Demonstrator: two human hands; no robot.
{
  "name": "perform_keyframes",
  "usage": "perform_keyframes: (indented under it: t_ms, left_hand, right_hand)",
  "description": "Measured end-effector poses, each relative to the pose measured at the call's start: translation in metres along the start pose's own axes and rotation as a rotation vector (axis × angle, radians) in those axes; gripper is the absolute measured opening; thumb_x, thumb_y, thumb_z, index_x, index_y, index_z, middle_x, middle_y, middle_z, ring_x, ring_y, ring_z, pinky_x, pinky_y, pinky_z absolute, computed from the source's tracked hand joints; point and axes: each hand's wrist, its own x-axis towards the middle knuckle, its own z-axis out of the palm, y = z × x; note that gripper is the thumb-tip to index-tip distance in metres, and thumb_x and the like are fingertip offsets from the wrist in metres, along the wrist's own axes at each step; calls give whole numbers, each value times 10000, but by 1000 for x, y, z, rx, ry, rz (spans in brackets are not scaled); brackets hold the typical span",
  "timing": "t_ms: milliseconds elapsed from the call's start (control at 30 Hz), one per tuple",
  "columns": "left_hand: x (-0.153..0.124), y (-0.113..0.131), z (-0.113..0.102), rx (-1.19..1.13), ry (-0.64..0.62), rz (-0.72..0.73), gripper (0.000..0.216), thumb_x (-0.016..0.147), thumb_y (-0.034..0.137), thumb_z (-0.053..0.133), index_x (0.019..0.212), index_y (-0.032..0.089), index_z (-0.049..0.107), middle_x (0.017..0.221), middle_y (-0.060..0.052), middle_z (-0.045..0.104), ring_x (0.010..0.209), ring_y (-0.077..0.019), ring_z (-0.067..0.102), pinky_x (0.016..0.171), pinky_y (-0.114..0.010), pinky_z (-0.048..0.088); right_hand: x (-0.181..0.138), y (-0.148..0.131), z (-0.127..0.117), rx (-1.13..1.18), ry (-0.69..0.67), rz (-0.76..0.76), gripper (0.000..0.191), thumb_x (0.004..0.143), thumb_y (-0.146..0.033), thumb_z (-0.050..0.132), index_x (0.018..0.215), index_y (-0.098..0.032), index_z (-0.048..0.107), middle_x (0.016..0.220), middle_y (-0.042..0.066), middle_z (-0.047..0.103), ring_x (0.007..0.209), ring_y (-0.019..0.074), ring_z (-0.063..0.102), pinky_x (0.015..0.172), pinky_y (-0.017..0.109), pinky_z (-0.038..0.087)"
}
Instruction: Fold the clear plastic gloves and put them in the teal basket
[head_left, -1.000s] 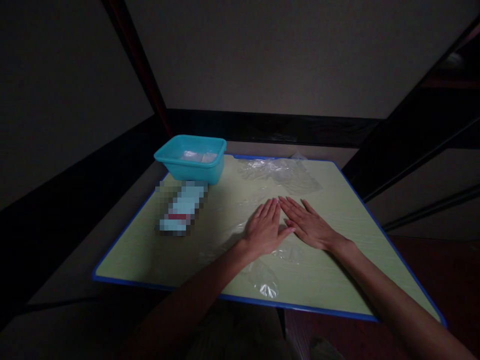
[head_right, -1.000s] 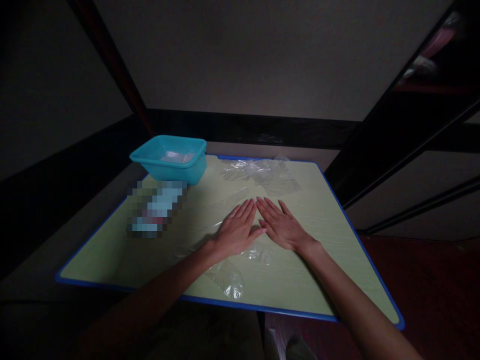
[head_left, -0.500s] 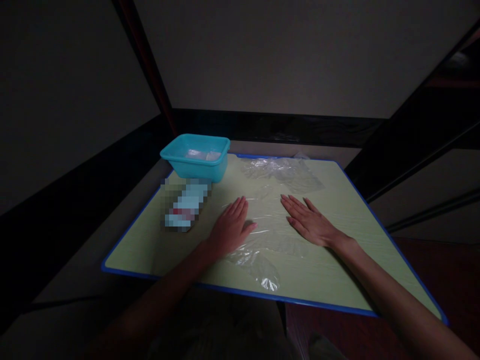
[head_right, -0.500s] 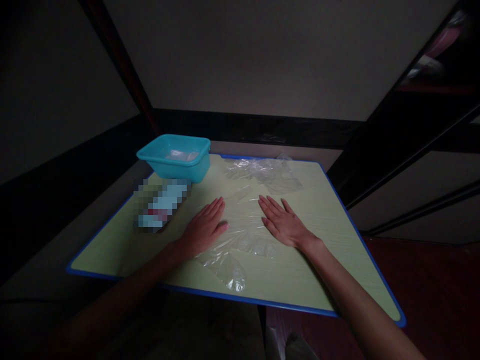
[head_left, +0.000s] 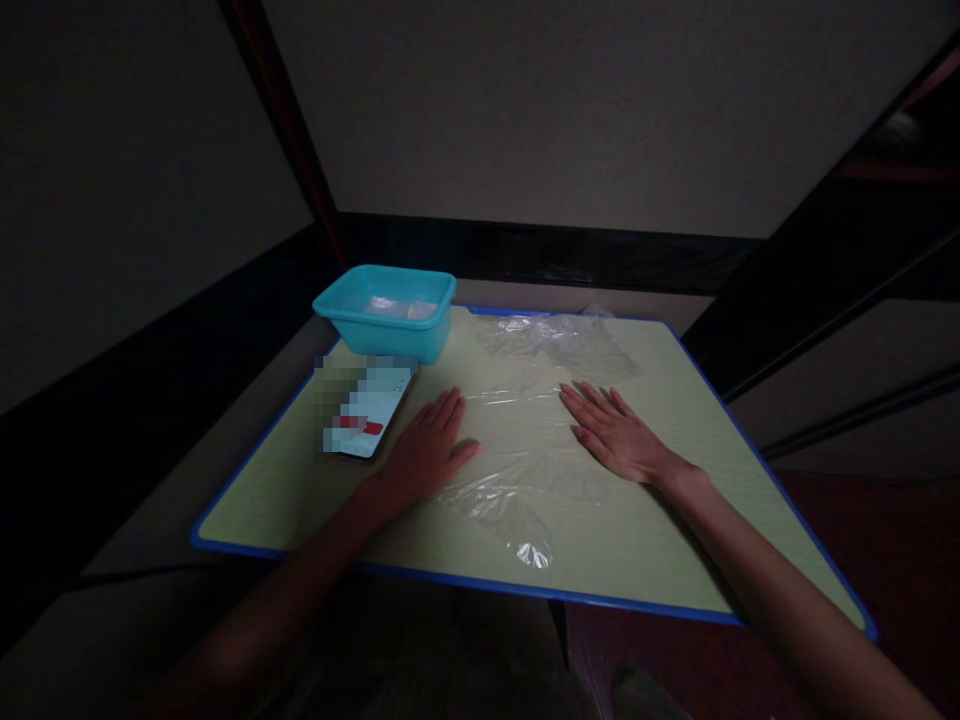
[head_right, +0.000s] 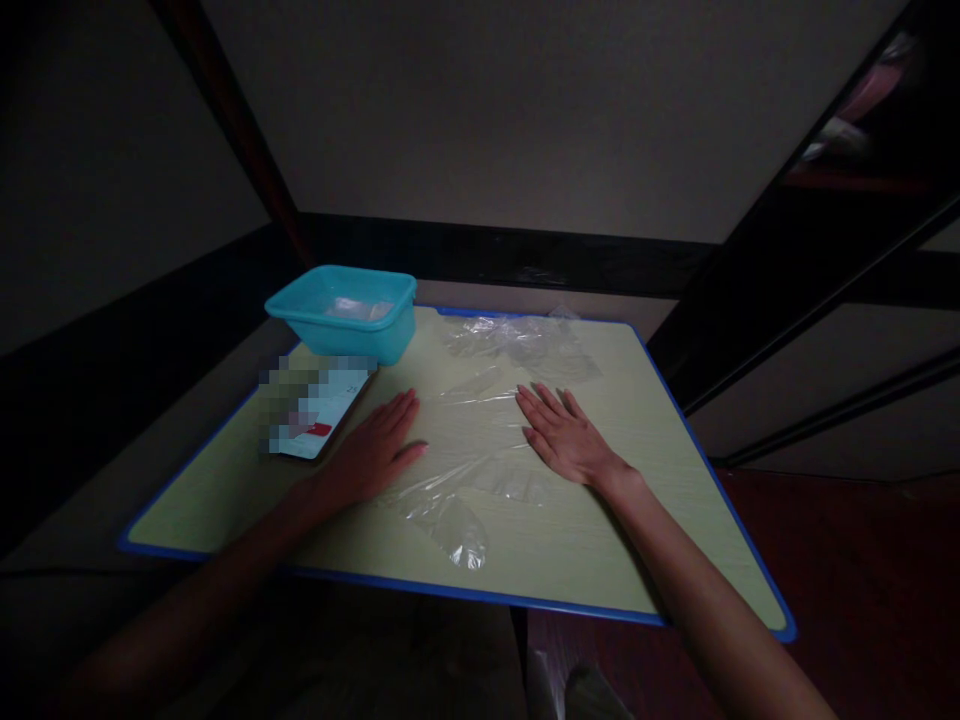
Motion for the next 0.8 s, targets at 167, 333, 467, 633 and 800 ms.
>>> perform_keyframes:
  t_ms: [167,333,467,633,800]
  left_hand:
    - [10,-4,-4,-15,-5,14,620,910,459,332,1320,-7,319,1425,-246,297,1345,-290,236,1071,-419,285]
    - [11,23,-15,-51,26,22,654,907,481,337,1331,-16,309,1440,-237,272,1357,-289,203,1088,-431,250]
    - [11,70,-22,-110,54,82,704,902,536,297,1365,6,268,1468,-199,227,1373,-251,160,1101,-392,239]
    - [11,125,-22,-183,-23,185,780,890,595,229,1378,-13,254,1481,-190,182,1375,-242,144,1104,-346,240]
    - [11,146,-15,-202,-32,224,785,881,622,199,1371,19,310,1470,-145,246,1370,-214,178,1106,-317,240]
  right_hand:
    - [-20,-8,-18,-14,43,85,554,944,-390,180,1444,-156,143,1483,70,206,1366,241,94,1093,526,144]
    - [-71,-60,-25,24,155,51,571,956,-401,196,1443,-224,-45,1497,46,166,1370,210,113,1089,502,205]
    - [-91,-92,-9,74,114,109,591,954,-402,238,1437,-215,-47,1485,64,207,1361,223,181,1064,512,261]
    - [-97,-93,7,53,158,201,575,951,-410,236,1435,-216,-8,1466,60,272,1355,247,212,1044,569,250]
    - [-103,-88,11,-5,251,175,554,953,-403,161,1435,-218,-41,1446,68,322,1344,276,241,1015,594,267]
